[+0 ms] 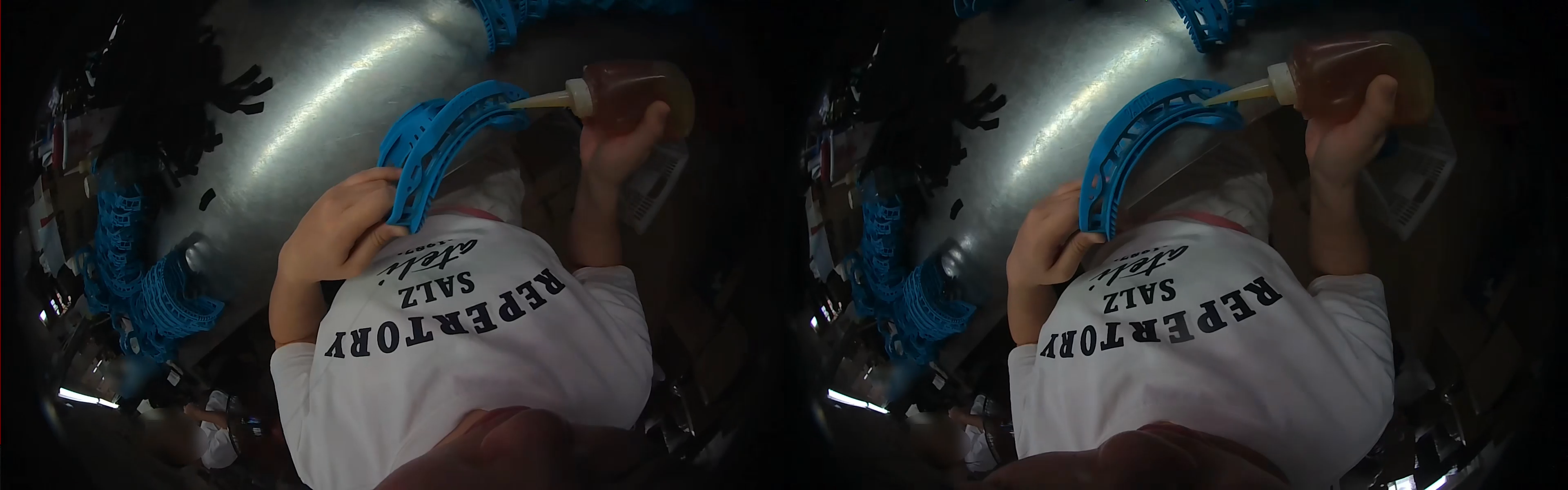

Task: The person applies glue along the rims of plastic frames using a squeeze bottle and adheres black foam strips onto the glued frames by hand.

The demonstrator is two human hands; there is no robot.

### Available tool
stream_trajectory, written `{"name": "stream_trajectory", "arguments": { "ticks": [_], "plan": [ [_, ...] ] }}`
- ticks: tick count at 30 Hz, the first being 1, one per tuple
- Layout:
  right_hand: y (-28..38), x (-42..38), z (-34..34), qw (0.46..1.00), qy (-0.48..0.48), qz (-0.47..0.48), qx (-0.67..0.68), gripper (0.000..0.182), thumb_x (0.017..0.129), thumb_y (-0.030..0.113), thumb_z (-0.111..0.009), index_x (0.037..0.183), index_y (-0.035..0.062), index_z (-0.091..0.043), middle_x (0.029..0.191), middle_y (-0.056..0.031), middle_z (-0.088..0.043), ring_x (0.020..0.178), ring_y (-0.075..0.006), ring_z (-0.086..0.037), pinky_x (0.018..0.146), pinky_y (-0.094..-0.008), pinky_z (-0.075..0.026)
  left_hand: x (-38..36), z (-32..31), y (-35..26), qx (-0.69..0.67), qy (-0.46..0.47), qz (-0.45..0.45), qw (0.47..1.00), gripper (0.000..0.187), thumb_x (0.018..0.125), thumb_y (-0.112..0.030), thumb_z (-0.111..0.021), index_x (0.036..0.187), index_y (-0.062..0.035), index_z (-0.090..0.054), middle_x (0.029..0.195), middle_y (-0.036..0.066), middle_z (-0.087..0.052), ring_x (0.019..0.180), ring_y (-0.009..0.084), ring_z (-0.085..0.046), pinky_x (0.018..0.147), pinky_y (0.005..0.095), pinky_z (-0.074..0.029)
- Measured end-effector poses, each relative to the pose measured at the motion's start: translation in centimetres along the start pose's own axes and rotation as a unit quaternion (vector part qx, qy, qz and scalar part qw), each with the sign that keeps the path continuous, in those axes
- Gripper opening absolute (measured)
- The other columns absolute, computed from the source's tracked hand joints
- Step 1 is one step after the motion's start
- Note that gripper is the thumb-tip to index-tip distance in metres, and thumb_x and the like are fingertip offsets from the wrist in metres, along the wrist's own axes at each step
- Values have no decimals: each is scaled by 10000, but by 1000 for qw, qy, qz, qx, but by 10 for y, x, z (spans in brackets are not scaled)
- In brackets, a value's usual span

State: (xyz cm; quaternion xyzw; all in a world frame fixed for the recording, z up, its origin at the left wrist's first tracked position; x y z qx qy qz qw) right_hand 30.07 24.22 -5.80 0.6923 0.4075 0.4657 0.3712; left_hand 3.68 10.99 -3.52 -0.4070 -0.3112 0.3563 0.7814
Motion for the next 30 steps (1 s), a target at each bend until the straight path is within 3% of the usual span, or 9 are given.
{"name": "stream_trajectory", "arguments": {
  "ticks": [3, 6, 10, 19, 22, 24, 26, 29, 30],
  "plan": [
    [-18, -28, 20, 995, -65, -71, 25, 587, 877, 534, -483, 1268, 103, -404, 1164, -96, -508, 1027, -237, -563, 828, -386, -521, -12, -10, 8, -6, 34, 23, 999, 169, 853, -166, -584, 895, -13, -640, 934, 127, -660, 926, 286, -618, 843, 386, -466],
    [-38, -52, 31, 978, -124, -164, 37, 613, 876, 567, -452, 1264, 95, -406, 1128, -103, -538, 997, -239, -583, 805, -381, -520, -21, -15, 16, -47, 49, 52, 996, 144, 797, -71, -605, 924, -6, -626, 934, 147, -647, 922, 336, -618, 978, 451, -401],
    [-48, -63, 37, 966, -161, -200, 38, 624, 877, 587, -427, 1261, 96, -411, 1082, -101, -574, 967, -245, -602, 759, -361, -530, -22, -15, 21, -72, 40, 77, 994, 173, 798, -65, -598, 961, -17, -630, 1013, 133, -648, 1029, 331, -588, 978, 446, -401],
    [-49, -63, -31, 954, -116, -232, 150, 593, 882, 585, -421, 1231, 107, -452, 1049, -103, -600, 950, -259, -622, 555, -269, -496, -18, -14, 22, -83, 28, 62, 994, 177, 802, -72, -596, 967, -13, -624, 1034, 127, -644, 1066, 327, -571, 991, 442, -391],
    [-49, -56, -27, 944, -128, -248, 177, 546, 901, 545, -420, 1203, 96, -486, 1047, -136, -598, 866, -244, -621, 554, -260, -465, -20, -12, 24, -58, 10, 63, 996, 141, 837, -97, -583, 935, -15, -643, 1042, 129, -657, 1049, 293, -594, 866, 386, -465],
    [-62, -45, -14, 903, -4, -286, 321, 505, 909, 478, -456, 1179, 53, -502, 1030, -172, -583, 685, -195, -546, 545, -254, -419, -27, -15, 39, -44, -20, 87, 995, 133, 830, -82, -587, 928, -8, -639, 1038, 134, -656, 1088, 303, -574, 883, 392, -457],
    [-72, -29, 13, 888, -44, -310, 336, 504, 900, 430, -501, 1164, 2, -483, 1029, -200, -553, 578, -147, -404, 522, -249, -352, -41, -13, 51, -42, -68, 124, 989, 138, 815, -37, -579, 933, 2, -638, 1031, 143, -653, 1154, 323, -531, 912, 396, -444],
    [-86, -1, 33, 800, -3, -334, 499, 479, 848, 219, -604, 1180, -49, -385, 1081, -181, -450, 597, -138, -396, 541, -245, -359, -75, -1, 61, -81, -175, 139, 971, 213, 785, 37, -544, 970, 8, -646, 1025, 154, -652, 1153, 307, -535, 921, 365, -445],
    [-91, 14, 47, 824, -11, -307, 475, 523, 837, 192, -615, 1205, -56, -339, 1094, -177, -434, 591, -142, -403, 540, -245, -374, -99, 8, 58, -47, -218, 156, 962, 213, 785, 37, -544, 970, 8, -646, 1025, 154, -652, 1153, 307, -535, 921, 365, -445]
  ]
}}
Point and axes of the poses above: each hand's wrist, its own x-axis towards the middle knuckle, its own z-axis out of the back of the hand, y = z × x, the point moved 10 cm from there along x, towards the middle knuckle
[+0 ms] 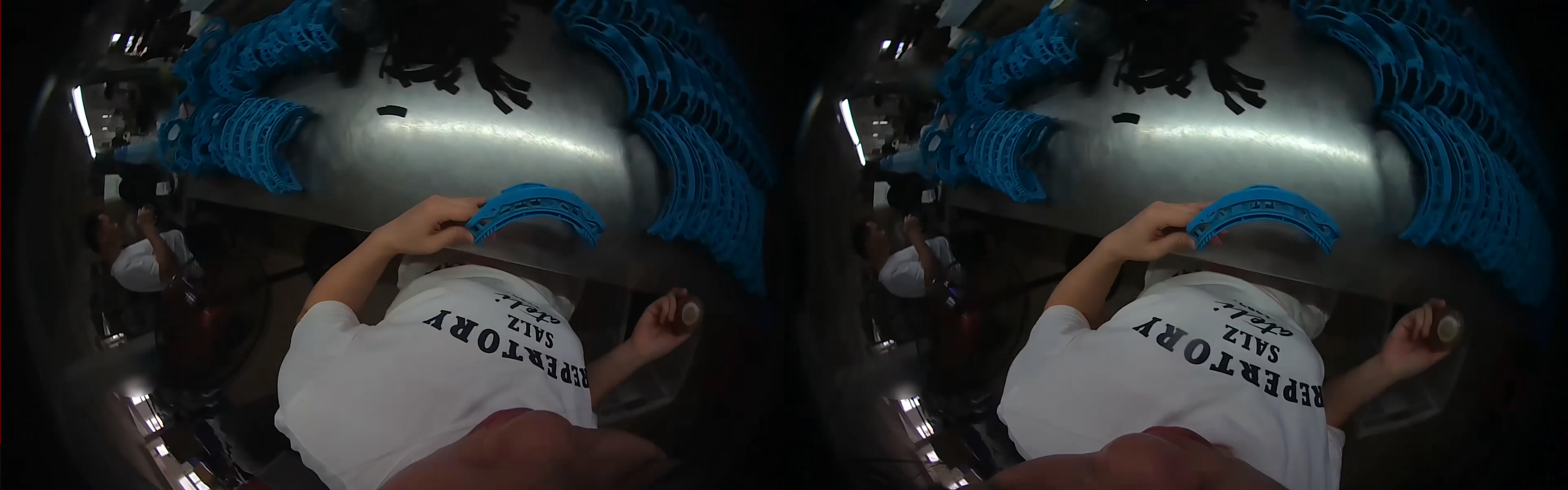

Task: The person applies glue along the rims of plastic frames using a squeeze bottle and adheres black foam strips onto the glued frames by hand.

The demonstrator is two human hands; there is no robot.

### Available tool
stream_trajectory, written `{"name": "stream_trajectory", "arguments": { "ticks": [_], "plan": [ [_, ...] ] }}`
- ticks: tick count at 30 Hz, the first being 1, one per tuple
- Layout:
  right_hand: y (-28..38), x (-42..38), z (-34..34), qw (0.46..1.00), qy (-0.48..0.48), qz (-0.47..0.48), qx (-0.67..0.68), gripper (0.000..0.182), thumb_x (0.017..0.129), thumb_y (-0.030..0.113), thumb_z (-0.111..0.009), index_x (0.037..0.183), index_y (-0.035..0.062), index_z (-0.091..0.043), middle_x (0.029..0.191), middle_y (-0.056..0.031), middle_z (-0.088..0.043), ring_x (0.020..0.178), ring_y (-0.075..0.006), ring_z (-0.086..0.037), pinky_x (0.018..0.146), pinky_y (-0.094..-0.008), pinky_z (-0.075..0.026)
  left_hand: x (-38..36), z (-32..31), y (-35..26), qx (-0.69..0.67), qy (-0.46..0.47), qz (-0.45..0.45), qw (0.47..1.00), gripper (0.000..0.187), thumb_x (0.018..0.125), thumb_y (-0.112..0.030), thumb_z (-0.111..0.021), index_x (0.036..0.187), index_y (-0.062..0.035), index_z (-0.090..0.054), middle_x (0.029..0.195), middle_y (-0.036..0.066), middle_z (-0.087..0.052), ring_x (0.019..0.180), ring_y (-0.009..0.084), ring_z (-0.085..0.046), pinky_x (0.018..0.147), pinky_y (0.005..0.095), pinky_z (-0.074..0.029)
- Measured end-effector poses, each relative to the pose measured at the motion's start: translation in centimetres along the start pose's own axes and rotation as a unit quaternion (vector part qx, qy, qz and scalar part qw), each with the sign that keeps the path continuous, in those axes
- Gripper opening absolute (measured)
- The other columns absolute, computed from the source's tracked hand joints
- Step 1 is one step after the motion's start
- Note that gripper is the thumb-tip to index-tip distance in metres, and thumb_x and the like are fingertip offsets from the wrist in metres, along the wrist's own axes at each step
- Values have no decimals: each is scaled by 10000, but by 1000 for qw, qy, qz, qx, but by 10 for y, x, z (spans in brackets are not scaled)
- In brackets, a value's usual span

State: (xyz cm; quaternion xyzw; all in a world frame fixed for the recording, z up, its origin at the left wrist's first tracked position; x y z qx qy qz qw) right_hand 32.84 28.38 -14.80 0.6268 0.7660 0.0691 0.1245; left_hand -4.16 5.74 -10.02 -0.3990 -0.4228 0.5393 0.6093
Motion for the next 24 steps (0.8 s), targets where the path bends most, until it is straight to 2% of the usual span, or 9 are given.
{"name": "stream_trajectory", "arguments": {
  "ticks": [3, 4, 6, 8, 12, 15, 17, 21, 24],
  "plan": [
    [21, 24, 13, 1000, 30, -2, -5, 546, 823, 167, -617, 1228, -59, -330, 1082, -188, -441, 596, -141, -422, 538, -248, -377, -46, 33, 35, -148, -177, 100, 968, 231, 794, 48, -527, 986, 8, -649, 1016, 135, -658, 1095, 246, -572, 908, 339, -453],
    [16, 28, 4, 999, 44, -16, 2, 546, 823, 167, -617, 1228, -59, -330, 1082, -188, -441, 596, -141, -422, 538, -248, -377, -63, 40, 38, -138, -196, 94, 966, 231, 794, 48, -527, 986, 8, -649, 1016, 135, -658, 1095, 246, -572, 908, 339, -453],
    [34, 34, 7, 996, -21, 84, -31, 519, 857, 189, -583, 1214, -94, -335, 1098, -188, -433, 569, -142, -400, 522, -240, -362, -127, 76, 63, -130, -369, 161, 906, 246, 841, 16, -512, 1064, 11, -615, 996, 74, -659, 951, 156, -601, 874, 293, -455],
    [30, 38, -1, 995, -8, 90, -35, 525, 854, 189, -586, 1217, -96, -335, 1094, -188, -436, 567, -141, -397, 522, -237, -359, -174, 102, 66, -77, -475, 135, 866, 217, 876, -10, -505, 1060, 5, -619, 1016, 81, -658, 943, 152, -606, 877, 298, -453],
    [18, 43, -12, 992, -12, 110, -68, 543, 847, 192, -594, 1224, -101, -337, 1079, -188, -445, 560, -138, -386, 519, -230, -351, -224, 132, 76, -13, -600, 92, 795, 215, 888, -26, -511, 1076, 8, -609, 1021, 98, -657, 971, 160, -600, 878, 299, -453],
    [11, 57, -4, 990, -34, 96, -95, 553, 845, 197, -598, 1226, -106, -337, 1066, -189, -452, 557, -136, -380, 517, -227, -348, -225, 133, 80, -5, -614, 95, 784, 245, 897, -50, -524, 1131, 11, -566, 1068, 105, -631, 1012, 168, -582, 905, 304, -439],
    [13, 66, 8, 992, 12, 76, -97, 556, 849, 208, -597, 1225, -111, -341, 1060, -187, -459, 556, -133, -374, 515, -223, -344, -226, 135, 81, -2, -622, 93, 778, 267, 902, -61, -531, 1158, 12, -545, 1091, 108, -619, 1032, 173, -574, 918, 307, -432],
    [-8, 79, 4, 993, 53, 53, -95, 481, 858, 261, -580, 1169, -61, -405, 1030, -172, -494, 571, -143, -402, 513, -229, -359, -231, 132, 49, 128, -650, 91, 743, 293, 889, -52, -546, 1173, -2, -497, 1073, 82, -582, 995, 151, -553, 878, 287, -432],
    [-6, 70, -10, 990, 69, 52, -112, 387, 868, 333, -555, 1086, 18, -497, 990, -150, -540, 595, -159, -448, 511, -240, -385, -247, 131, 9, 286, -695, 73, 656, 275, 885, -49, -548, 1150, -29, -475, 1031, 57, -543, 935, 134, -533, 835, 267, -428]
  ]
}}
Point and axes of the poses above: each hand's wrist, its own x-axis towards the middle knuckle, its own z-axis out of the back of the hand, y = z × x, the point moved 10 cm from there along x, towards the middle knuckle
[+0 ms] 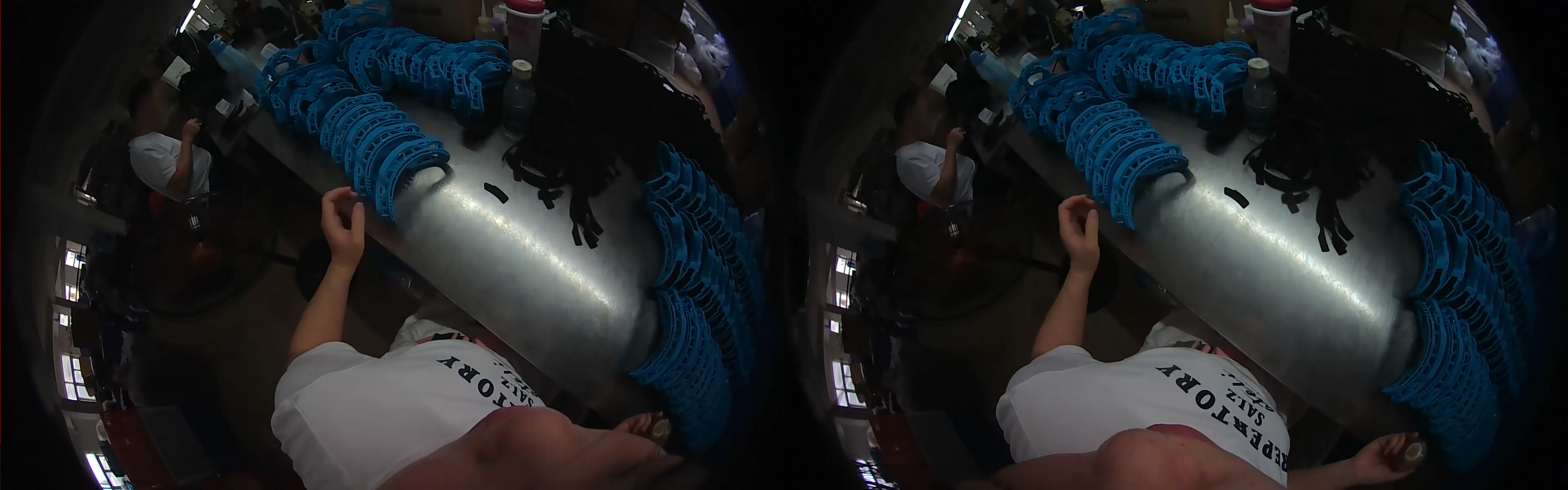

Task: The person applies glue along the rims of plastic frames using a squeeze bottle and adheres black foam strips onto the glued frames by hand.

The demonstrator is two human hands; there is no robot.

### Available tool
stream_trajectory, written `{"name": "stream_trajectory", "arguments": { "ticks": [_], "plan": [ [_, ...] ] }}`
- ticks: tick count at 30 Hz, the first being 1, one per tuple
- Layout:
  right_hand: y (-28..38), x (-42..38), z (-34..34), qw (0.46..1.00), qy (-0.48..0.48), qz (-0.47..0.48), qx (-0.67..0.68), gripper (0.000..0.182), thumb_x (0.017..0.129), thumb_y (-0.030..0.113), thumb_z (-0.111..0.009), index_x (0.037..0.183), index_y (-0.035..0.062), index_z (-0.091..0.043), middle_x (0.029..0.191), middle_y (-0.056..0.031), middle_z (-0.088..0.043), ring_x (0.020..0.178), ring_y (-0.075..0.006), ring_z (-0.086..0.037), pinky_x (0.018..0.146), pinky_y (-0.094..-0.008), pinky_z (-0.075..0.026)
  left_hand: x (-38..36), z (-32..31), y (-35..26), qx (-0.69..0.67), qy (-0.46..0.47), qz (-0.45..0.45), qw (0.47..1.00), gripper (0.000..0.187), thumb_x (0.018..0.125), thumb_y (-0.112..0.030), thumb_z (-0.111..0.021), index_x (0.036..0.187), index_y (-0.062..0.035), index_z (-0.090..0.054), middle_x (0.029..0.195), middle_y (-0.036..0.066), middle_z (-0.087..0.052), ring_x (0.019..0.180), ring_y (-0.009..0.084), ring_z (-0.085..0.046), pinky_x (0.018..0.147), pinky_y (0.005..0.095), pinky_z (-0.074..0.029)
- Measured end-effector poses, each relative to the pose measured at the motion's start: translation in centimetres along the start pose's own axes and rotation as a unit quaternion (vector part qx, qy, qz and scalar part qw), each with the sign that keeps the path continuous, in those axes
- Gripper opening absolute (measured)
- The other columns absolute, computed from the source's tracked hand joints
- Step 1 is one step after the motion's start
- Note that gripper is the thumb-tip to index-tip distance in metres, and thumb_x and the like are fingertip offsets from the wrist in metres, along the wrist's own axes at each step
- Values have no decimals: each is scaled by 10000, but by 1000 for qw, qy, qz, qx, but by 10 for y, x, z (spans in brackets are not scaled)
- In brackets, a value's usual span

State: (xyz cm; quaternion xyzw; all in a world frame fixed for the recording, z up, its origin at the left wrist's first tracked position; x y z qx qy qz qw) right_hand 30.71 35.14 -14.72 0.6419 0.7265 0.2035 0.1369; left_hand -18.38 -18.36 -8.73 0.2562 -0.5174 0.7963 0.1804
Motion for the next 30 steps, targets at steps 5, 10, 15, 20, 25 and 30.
{"name": "stream_trajectory", "arguments": {
  "ticks": [5, 10, 15, 20, 25, 30],
  "plan": [
    [7, 3, 18, 1000, -15, -8, 15, 478, 865, 285, -574, 1163, -56, -419, 1026, -168, -504, 575, -142, -404, 509, -227, -357, 103, -8, -20, 1, -45, -29, 999, 200, 902, -120, -550, 1089, -52, -531, 992, 52, -564, 901, 132, -543, 808, 268, -442],
    [5, -11, -6, 995, -98, 15, 18, 575, 872, 269, -577, 1231, -121, -355, 1047, -175, -474, 559, -118, -361, 499, -208, -321, 177, -146, -39, -25, 248, -8, 969, 256, 882, -198, -582, 1067, -29, -636, 997, 104, -649, 888, 178, -630, 785, 276, -491],
    [11, -19, -24, 995, -91, 41, -13, 587, 877, 295, -569, 1227, -127, -359, 989, -149, -480, 564, -108, -358, 486, -202, -306, 193, -265, -35, 134, 365, 18, 921, 391, 857, -256, -610, 1136, 18, -598, 1147, 175, -592, 1000, 250, -607, 835, 318, -488],
    [11, -18, -21, 999, -41, 19, 23, 595, 880, 308, -564, 1222, -134, -360, 911, -118, -480, 564, -101, -357, 472, -193, -287, 203, -304, -25, 447, 347, -36, 823, 510, 798, -316, -674, 1150, 39, -575, 1276, 235, -471, 1103, 312, -546, 867, 368, -482],
    [16, -25, -14, 996, -74, 37, 33, 594, 884, 319, -558, 1216, -136, -366, 891, -112, -482, 562, -97, -360, 463, -183, -281, 226, -311, -9, 527, 285, 13, 801, 463, 779, -272, -672, 1119, 31, -599, 1279, 252, -464, 1125, 331, -530, 904, 378, -466],
    [24, -35, -6, 993, -103, 59, 13, 592, 894, 340, -545, 1204, -137, -381, 881, -109, -481, 557, -90, -365, 455, -173, -279, 256, -312, 13, 464, 300, 58, 831, 385, 776, -208, -648, 1116, -31, -629, 1182, 202, -567, 1068, 301, -576, 917, 394, -457]
  ]
}}
Point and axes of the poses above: each hand's wrist, its own x-axis towards the middle knuckle, its own z-axis out of the back of the hand, y = z × x, the point moved 10 cm from there along x, towards the middle knuckle
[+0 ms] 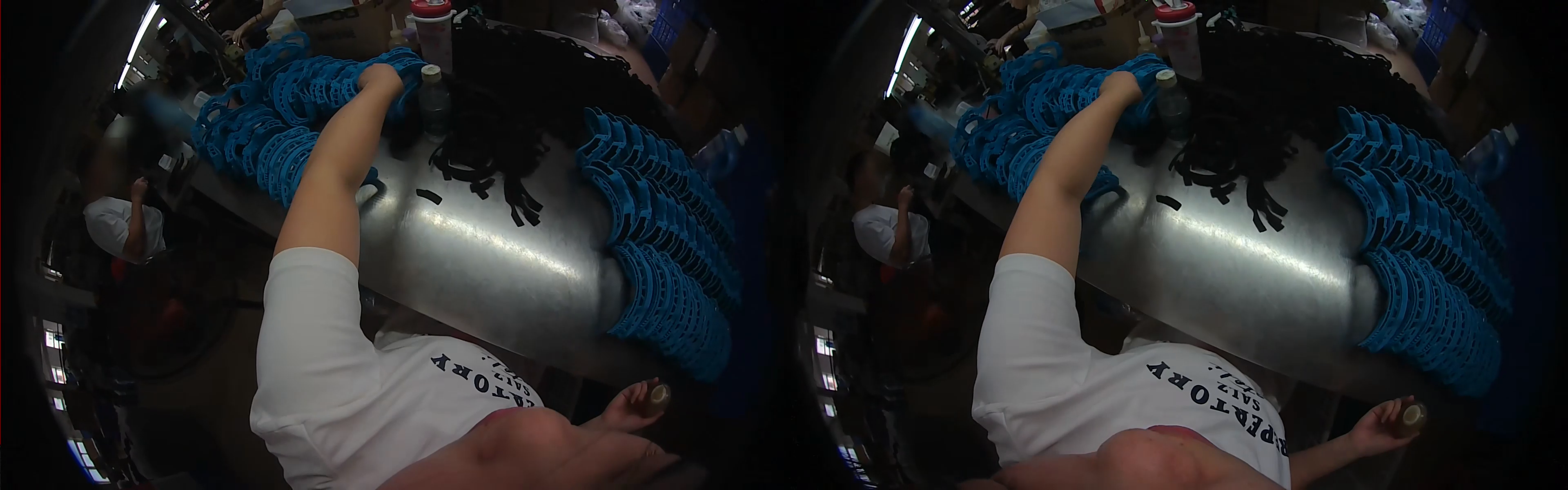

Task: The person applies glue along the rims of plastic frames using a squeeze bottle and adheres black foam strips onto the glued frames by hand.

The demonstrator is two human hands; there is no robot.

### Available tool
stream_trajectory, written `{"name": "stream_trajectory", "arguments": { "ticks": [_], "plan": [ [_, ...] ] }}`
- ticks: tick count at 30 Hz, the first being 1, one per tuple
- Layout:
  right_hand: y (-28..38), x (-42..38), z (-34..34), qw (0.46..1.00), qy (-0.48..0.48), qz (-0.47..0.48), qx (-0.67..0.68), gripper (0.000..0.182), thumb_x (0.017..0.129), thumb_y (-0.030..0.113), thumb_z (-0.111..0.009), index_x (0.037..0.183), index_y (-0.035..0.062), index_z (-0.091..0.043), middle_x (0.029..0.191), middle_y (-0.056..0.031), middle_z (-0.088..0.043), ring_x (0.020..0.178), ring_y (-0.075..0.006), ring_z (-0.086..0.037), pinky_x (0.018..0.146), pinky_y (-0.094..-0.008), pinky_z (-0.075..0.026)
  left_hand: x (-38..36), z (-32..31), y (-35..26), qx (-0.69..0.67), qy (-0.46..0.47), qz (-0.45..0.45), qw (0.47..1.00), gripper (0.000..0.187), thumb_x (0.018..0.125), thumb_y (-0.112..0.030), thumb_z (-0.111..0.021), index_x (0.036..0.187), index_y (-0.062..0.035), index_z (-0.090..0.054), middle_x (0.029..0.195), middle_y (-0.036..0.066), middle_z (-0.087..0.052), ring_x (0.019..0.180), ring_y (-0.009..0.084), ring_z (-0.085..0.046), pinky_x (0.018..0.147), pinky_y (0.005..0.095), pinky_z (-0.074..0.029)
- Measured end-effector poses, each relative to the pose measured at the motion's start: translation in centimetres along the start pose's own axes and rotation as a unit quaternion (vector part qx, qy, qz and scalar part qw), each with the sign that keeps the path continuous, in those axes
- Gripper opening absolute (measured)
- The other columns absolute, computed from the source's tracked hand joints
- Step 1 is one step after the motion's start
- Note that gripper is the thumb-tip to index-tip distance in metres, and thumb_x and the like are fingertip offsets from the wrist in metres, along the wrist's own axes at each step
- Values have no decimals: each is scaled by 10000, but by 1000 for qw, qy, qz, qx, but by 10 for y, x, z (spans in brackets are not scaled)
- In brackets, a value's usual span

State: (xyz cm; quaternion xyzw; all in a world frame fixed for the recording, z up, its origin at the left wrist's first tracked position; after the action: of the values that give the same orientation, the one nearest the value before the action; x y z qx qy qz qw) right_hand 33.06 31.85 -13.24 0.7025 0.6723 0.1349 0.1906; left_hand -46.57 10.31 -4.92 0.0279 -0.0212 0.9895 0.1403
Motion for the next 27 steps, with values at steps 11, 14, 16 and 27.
{"name": "stream_trajectory", "arguments": {
  "ticks": [11, 14, 16, 27],
  "plan": [
    [-2, 5, 13, 1000, 16, -15, 4, 600, 902, 364, -528, 1193, -142, -390, 824, -85, -471, 561, -88, -369, 447, -174, -279, -10, -7, 33, -297, 182, 85, 934, 348, 832, -310, -644, 1023, -21, -614, 1012, 112, -618, 945, 260, -632, 688, 379, -546],
    [-2, 5, 11, 1000, 22, -17, 5, 602, 903, 366, -526, 1194, -143, -390, 812, -79, -465, 567, -89, -371, 447, -176, -279, -29, 4, 31, -340, 183, 96, 917, 352, 855, -294, -630, 1047, -2, -588, 1003, 118, -614, 875, 261, -644, 646, 379, -557],
    [-2, 6, 11, 999, 26, -21, 6, 605, 903, 369, -524, 1194, -144, -390, 798, -74, -458, 572, -90, -372, 447, -177, -279, -38, 11, 24, -379, 199, 92, 899, 345, 875, -250, -615, 1086, 19, -563, 1009, 136, -609, 807, 259, -649, 636, 385, -560],
    [6, 4, 18, 999, 34, -16, -2, 605, 909, 373, -511, 1199, -141, -378, 847, -95, -477, 574, -95, -378, 450, -183, -286, -22, 116, 36, -689, -23, -159, 707, 267, 785, -84, -700, 1001, 5, -569, 876, 72, -604, 876, 193, -607, 798, 305, -505]
  ]
}}
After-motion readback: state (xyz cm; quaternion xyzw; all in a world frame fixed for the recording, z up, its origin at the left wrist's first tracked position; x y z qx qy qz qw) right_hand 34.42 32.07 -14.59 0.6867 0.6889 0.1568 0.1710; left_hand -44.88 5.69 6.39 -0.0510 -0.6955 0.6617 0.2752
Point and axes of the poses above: each hand's wrist, its own x-axis towards the middle knuckle, its own z-axis out of the back of the hand, y = z × x, the point moved 10 cm from there along x, towards the middle knuckle
